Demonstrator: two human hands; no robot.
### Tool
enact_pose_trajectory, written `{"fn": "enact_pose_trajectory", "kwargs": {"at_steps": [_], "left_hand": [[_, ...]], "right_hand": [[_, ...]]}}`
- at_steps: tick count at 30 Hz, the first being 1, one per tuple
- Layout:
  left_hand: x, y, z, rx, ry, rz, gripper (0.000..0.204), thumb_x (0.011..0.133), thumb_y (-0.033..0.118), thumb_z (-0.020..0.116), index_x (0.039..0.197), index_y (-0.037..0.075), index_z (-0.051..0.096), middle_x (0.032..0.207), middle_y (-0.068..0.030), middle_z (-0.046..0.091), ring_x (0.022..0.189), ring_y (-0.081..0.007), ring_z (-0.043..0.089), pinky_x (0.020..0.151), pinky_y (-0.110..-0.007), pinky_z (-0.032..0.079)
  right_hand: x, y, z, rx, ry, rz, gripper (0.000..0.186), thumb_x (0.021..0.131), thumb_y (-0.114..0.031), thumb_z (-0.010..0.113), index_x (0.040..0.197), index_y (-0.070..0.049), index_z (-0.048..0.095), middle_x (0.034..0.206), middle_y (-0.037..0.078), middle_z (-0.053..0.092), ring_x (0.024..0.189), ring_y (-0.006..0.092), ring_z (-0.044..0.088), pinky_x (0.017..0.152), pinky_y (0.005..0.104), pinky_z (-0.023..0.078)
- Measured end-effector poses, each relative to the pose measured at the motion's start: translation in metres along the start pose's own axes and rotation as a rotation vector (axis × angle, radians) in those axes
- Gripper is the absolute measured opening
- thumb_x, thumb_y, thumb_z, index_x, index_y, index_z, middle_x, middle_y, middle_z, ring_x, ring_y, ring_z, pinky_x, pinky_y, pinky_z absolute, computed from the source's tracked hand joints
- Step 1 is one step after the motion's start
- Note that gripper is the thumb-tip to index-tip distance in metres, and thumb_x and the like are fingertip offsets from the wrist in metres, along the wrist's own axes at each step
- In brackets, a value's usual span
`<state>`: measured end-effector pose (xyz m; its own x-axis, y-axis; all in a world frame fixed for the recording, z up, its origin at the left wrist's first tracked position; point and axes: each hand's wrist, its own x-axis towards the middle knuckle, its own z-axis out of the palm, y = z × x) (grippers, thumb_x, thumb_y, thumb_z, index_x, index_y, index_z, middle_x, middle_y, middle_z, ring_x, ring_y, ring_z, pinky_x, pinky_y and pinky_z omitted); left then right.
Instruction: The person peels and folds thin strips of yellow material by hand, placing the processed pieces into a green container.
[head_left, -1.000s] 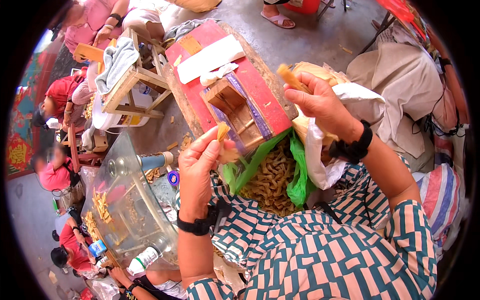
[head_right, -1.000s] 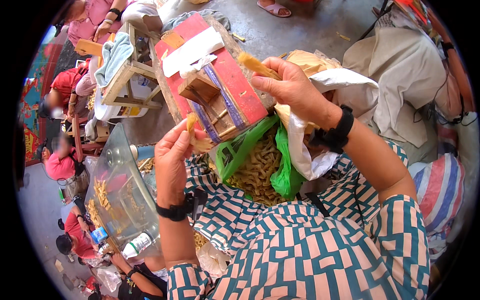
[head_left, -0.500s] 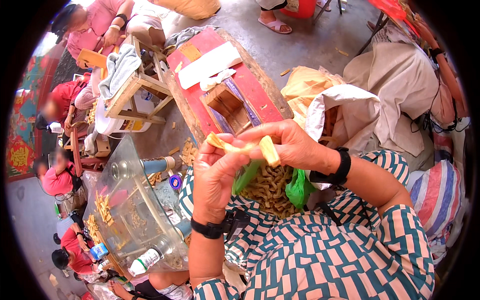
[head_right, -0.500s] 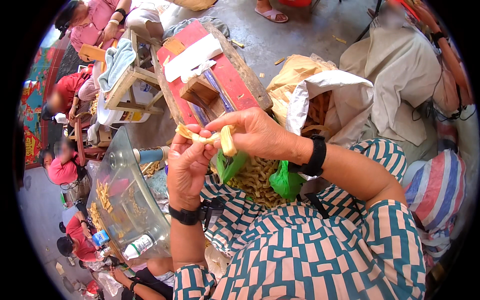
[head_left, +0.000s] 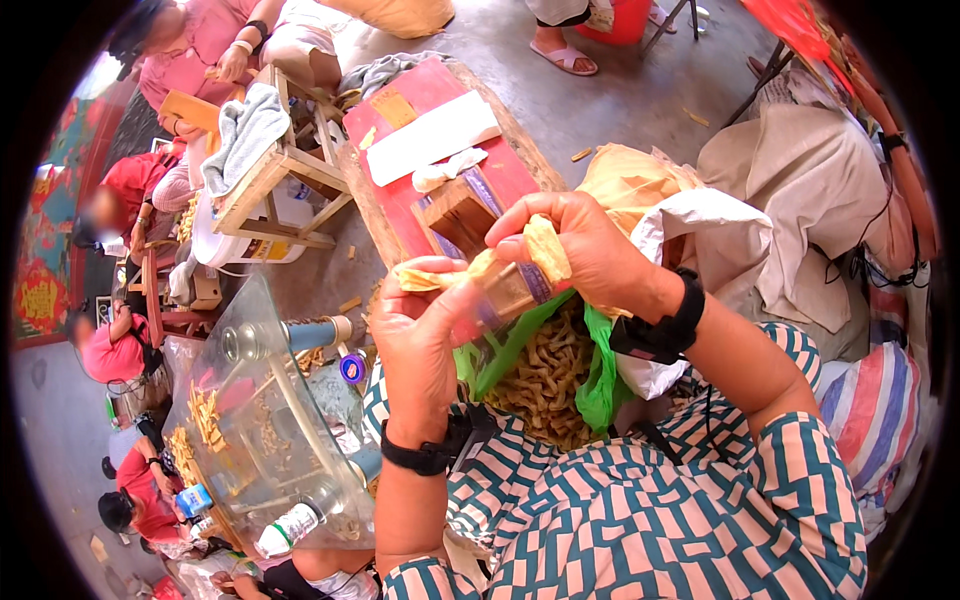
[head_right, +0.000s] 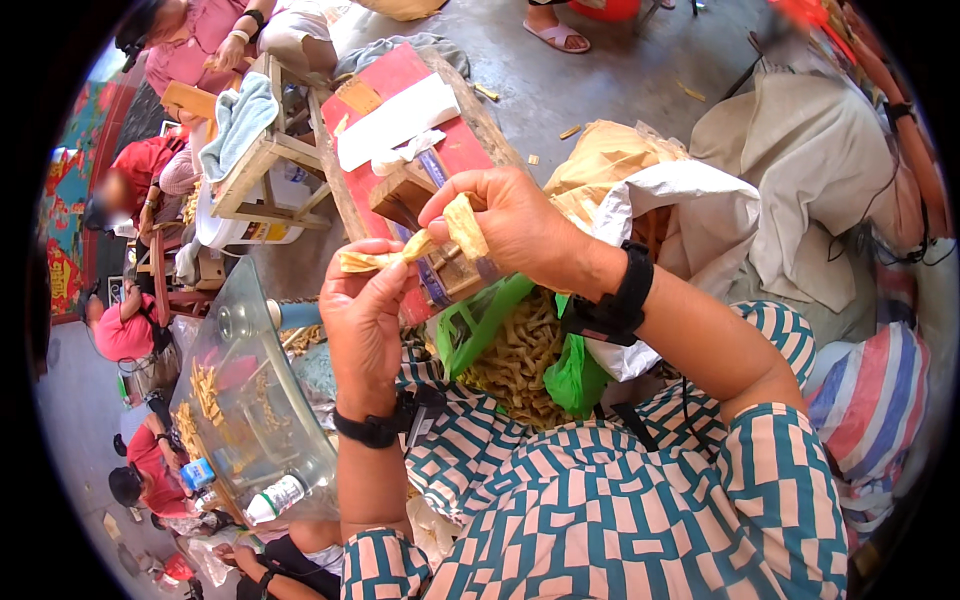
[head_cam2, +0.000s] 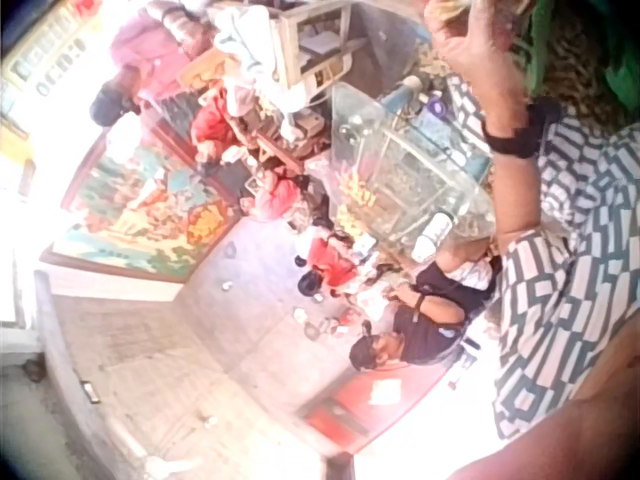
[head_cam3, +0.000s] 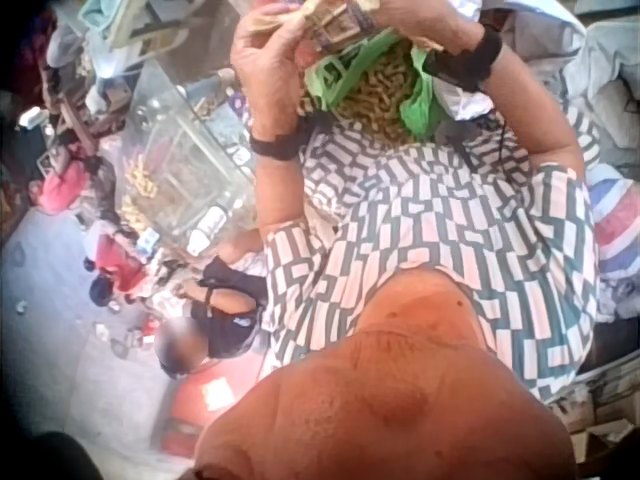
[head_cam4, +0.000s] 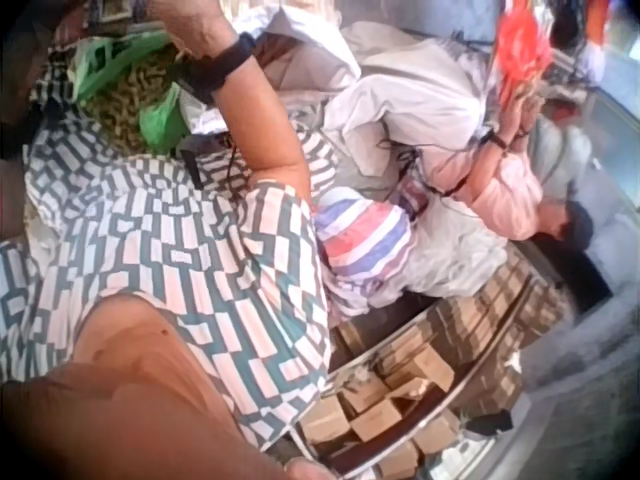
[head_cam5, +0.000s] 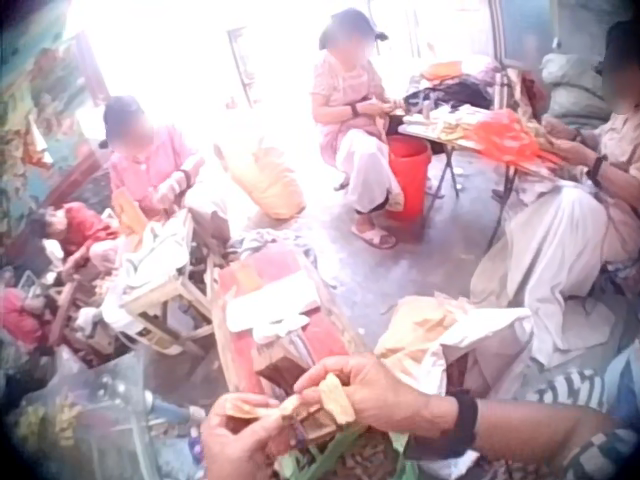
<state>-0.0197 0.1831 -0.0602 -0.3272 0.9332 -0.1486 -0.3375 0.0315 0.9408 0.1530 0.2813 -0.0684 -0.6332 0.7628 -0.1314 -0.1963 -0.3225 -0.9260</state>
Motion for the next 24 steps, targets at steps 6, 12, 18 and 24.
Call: {"fn": "enact_pose_trajectory", "kwargs": {"at_steps": [6,12,18,24], "left_hand": [[0.013,0.006,-0.003,-0.034,0.045,0.091,0.025,0.086,-0.006,0.067,0.11,0.0,0.061,0.104,-0.01,0.068,0.089,-0.0167,0.067,0.081,-0.028,0.056],[0.022,0.006,-0.007,-0.03,0.08,0.082,0.026,0.086,-0.008,0.065,0.11,0.0,0.062,0.105,-0.0103,0.067,0.089,-0.0167,0.067,0.08,-0.028,0.056],[0.023,-0.007,-0.007,-0.088,0.104,0.022,0.024,0.084,-0.007,0.069,0.106,0.0,0.063,0.101,-0.0071,0.068,0.089,-0.0115,0.064,0.082,-0.023,0.052],[0.02,-0.016,-0.019,-0.044,0.123,0.009,0.025,0.084,-0.007,0.069,0.108,0.0,0.062,0.103,-0.0082,0.068,0.089,-0.0131,0.065,0.082,-0.025,0.053]], "right_hand": [[0.024,-0.005,0.002,-0.128,-0.08,-0.148,0.009,0.09,-0.011,0.073,0.093,-0.003,0.07,0.09,-0.002,0.065,0.083,0.0046,0.059,0.074,0.0205,0.048],[0.033,0.001,0.005,-0.335,-0.031,-0.313,0.005,0.09,-0.002,0.067,0.094,0.0,0.069,0.084,0.0,0.066,0.076,0.005,0.059,0.066,0.0216,0.049],[0.028,0.004,0.004,-0.37,-0.009,-0.246,0.015,0.088,0.006,0.058,0.095,0.0,0.069,0.083,0.002,0.067,0.077,0.0069,0.061,0.068,0.0228,0.05],[0.017,0.023,-0.012,-0.408,0.076,-0.21,0.011,0.089,0.003,0.062,0.094,-0.003,0.07,0.079,-0.003,0.063,0.073,0.0022,0.056,0.062,0.0193,0.045]]}}
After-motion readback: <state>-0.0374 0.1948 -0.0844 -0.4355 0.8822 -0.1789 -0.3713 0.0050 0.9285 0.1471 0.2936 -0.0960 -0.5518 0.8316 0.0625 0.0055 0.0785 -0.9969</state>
